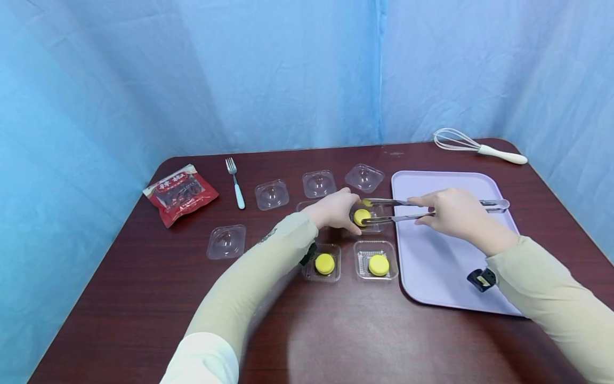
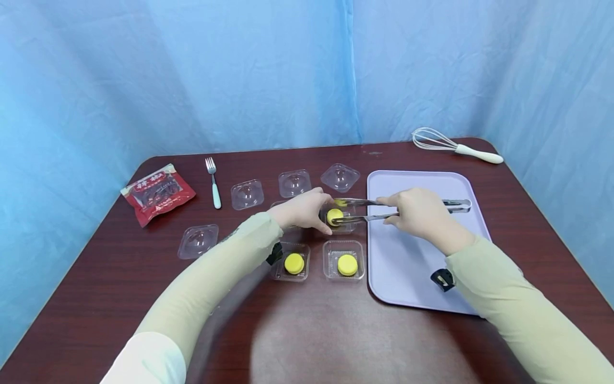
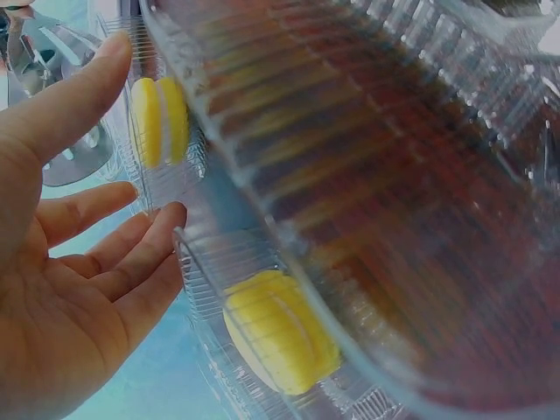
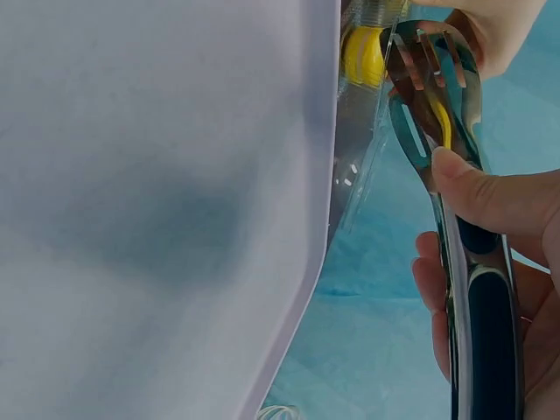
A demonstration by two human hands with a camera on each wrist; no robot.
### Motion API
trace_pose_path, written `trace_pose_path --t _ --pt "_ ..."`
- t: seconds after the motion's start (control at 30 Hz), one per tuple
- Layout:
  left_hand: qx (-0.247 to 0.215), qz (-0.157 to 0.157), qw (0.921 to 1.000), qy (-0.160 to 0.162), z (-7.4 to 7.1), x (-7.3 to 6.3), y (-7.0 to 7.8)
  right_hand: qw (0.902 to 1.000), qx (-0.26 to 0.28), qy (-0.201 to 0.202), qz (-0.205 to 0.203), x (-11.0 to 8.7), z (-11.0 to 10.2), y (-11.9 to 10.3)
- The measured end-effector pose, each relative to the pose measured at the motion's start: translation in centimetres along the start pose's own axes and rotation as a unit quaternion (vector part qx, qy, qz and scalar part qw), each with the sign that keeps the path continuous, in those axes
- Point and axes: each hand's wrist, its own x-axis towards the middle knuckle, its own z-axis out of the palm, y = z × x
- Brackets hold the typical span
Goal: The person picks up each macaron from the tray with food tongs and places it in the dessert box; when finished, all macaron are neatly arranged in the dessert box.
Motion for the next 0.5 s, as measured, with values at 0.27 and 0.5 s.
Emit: trace_pose_path --t 0.27,0.5 --pt "-0.007 -0.005 1.0000 -0.002 0.1 0.1 0.0 0.9949 0.072 -0.005 0.071 -0.8 0.0 1.4" --pt "-0.009 -0.007 0.9999 -0.001 0.0 0.1 0.0 0.9799 0.151 0.000 0.130 -1.8 -0.5 2.7"
